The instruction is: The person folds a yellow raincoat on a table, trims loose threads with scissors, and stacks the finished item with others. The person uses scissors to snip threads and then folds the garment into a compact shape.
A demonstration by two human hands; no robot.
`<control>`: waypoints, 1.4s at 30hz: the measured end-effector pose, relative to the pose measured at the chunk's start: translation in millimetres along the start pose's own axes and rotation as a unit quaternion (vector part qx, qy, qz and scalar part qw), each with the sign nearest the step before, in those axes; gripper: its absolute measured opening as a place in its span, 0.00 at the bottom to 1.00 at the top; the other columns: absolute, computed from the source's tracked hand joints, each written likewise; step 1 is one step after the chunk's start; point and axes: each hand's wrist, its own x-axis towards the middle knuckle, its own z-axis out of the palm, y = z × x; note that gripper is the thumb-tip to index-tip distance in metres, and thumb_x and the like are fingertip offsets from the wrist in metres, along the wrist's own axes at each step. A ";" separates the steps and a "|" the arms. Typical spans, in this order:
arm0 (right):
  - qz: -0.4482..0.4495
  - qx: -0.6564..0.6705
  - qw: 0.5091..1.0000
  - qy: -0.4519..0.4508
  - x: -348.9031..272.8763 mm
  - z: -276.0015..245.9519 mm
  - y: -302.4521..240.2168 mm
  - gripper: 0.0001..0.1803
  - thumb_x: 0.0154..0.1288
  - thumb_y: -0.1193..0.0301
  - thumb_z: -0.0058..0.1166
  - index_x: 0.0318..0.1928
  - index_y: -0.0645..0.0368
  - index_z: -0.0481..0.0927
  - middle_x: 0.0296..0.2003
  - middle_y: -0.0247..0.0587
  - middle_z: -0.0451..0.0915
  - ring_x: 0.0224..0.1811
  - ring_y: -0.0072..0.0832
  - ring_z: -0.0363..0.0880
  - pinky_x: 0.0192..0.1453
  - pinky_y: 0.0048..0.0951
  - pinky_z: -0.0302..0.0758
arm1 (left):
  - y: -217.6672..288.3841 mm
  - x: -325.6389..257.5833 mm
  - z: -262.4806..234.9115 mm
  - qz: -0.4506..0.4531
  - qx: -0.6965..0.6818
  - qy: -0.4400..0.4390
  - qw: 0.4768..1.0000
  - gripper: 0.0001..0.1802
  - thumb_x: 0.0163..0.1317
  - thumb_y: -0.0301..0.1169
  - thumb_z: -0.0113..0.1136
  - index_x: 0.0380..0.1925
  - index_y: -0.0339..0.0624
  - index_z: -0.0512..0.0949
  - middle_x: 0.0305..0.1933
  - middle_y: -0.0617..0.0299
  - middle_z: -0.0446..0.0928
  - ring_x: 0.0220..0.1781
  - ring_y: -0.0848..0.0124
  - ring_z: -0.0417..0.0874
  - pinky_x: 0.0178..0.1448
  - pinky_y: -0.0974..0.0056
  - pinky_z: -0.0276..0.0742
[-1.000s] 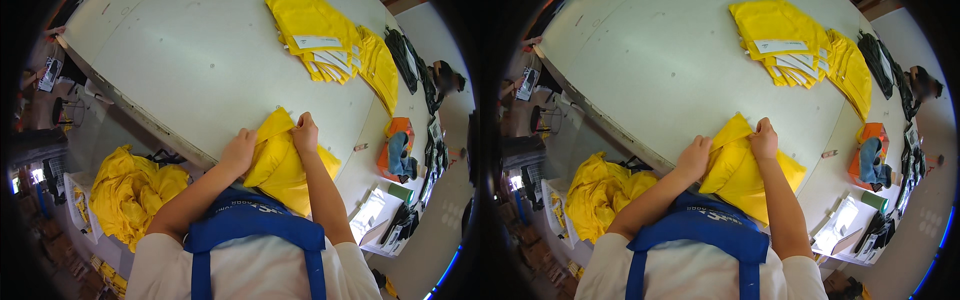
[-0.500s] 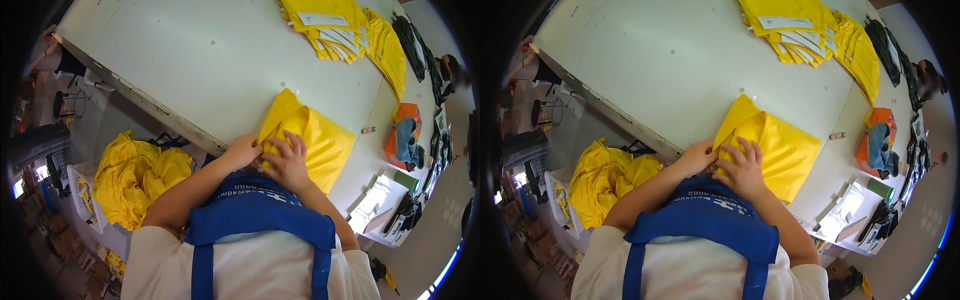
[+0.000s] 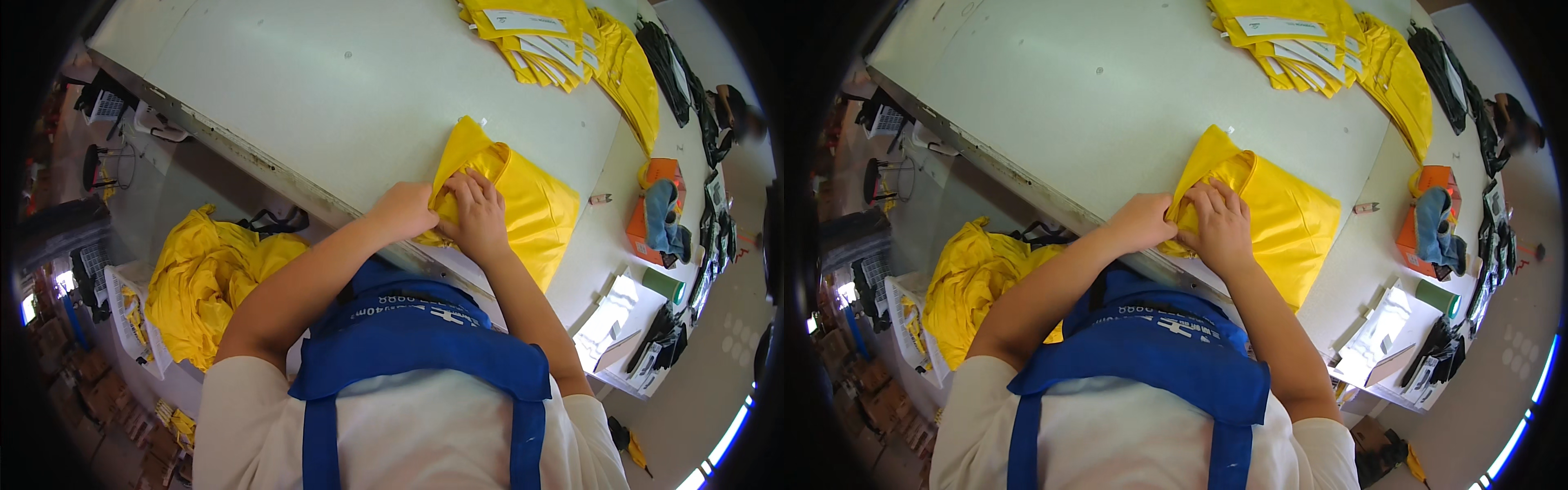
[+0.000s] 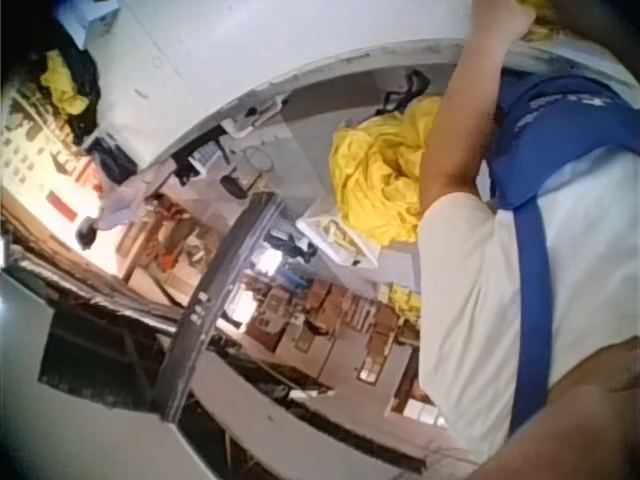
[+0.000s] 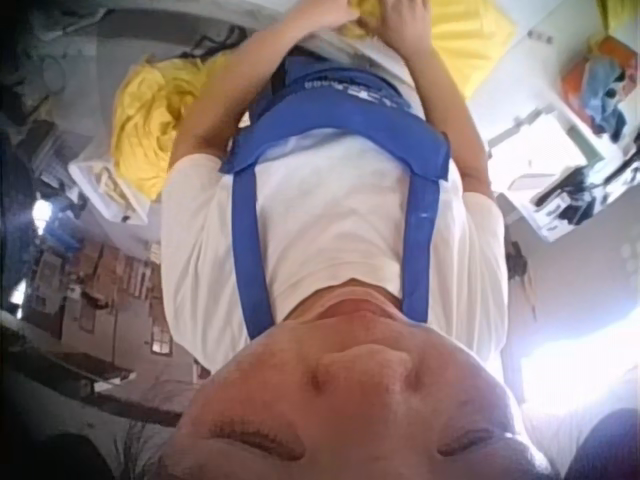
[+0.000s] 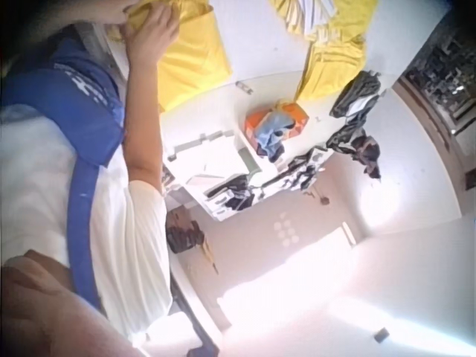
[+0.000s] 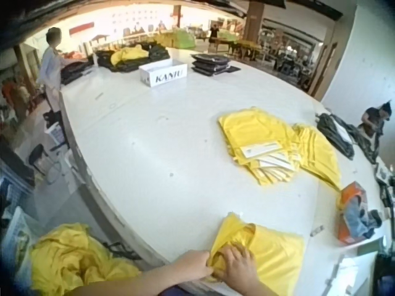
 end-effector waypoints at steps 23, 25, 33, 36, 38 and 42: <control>-0.010 -0.135 0.980 -0.149 -0.1 31.7 22.0 0.35 0.62 0.57 0.44 0.66 0.61 0.60 0.70 0.51 0.51 0.75 0.49 0.36 0.75 0.51 0.32 | 22.9 21.2 50.0 0.062 0.020 0.087 0.994 0.13 0.59 0.28 0.51 0.42 0.41 0.62 0.23 0.46 0.76 0.26 0.45 0.78 0.29 0.44 0.71; 0.000 0.027 0.991 -0.128 4.2 29.0 34.7 0.35 0.60 0.64 0.46 0.67 0.61 0.59 0.70 0.50 0.53 0.75 0.46 0.39 0.75 0.49 0.30 | 15.3 30.9 52.0 0.055 -0.024 0.107 0.992 0.12 0.59 0.27 0.50 0.41 0.40 0.62 0.24 0.45 0.76 0.26 0.45 0.78 0.29 0.44 0.70; 0.137 0.570 0.809 -0.040 -5.2 27.9 67.5 0.36 0.56 0.75 0.44 0.68 0.60 0.56 0.67 0.46 0.59 0.73 0.38 0.50 0.75 0.35 0.38 | 16.9 43.1 63.9 0.029 0.021 0.041 0.998 0.11 0.58 0.28 0.51 0.38 0.35 0.64 0.26 0.42 0.77 0.31 0.44 0.79 0.34 0.44 0.72; 0.147 0.594 0.789 0.045 -7.3 27.2 63.4 0.32 0.55 0.77 0.49 0.64 0.60 0.63 0.60 0.47 0.66 0.66 0.40 0.60 0.71 0.36 0.51 | 23.4 52.6 57.0 -0.004 0.049 0.011 0.999 0.12 0.57 0.28 0.51 0.37 0.32 0.65 0.28 0.40 0.77 0.33 0.44 0.80 0.37 0.45 0.74; 0.126 0.411 0.896 0.115 -19.3 21.9 54.0 0.29 0.54 0.77 0.54 0.59 0.60 0.67 0.54 0.49 0.71 0.58 0.42 0.68 0.64 0.38 0.61 | 26.3 57.4 52.4 -0.021 0.066 -0.004 0.998 0.12 0.57 0.27 0.50 0.38 0.30 0.66 0.31 0.38 0.78 0.35 0.45 0.81 0.39 0.47 0.76; -0.211 0.056 0.976 0.022 -53.0 -5.2 20.9 0.10 0.51 0.69 0.57 0.37 0.51 0.78 0.36 0.32 0.75 0.42 0.30 0.73 0.44 0.29 0.66 | 24.9 63.9 55.3 -0.043 0.073 -0.015 0.996 0.13 0.58 0.27 0.48 0.41 0.28 0.68 0.34 0.37 0.79 0.38 0.46 0.82 0.40 0.51 0.78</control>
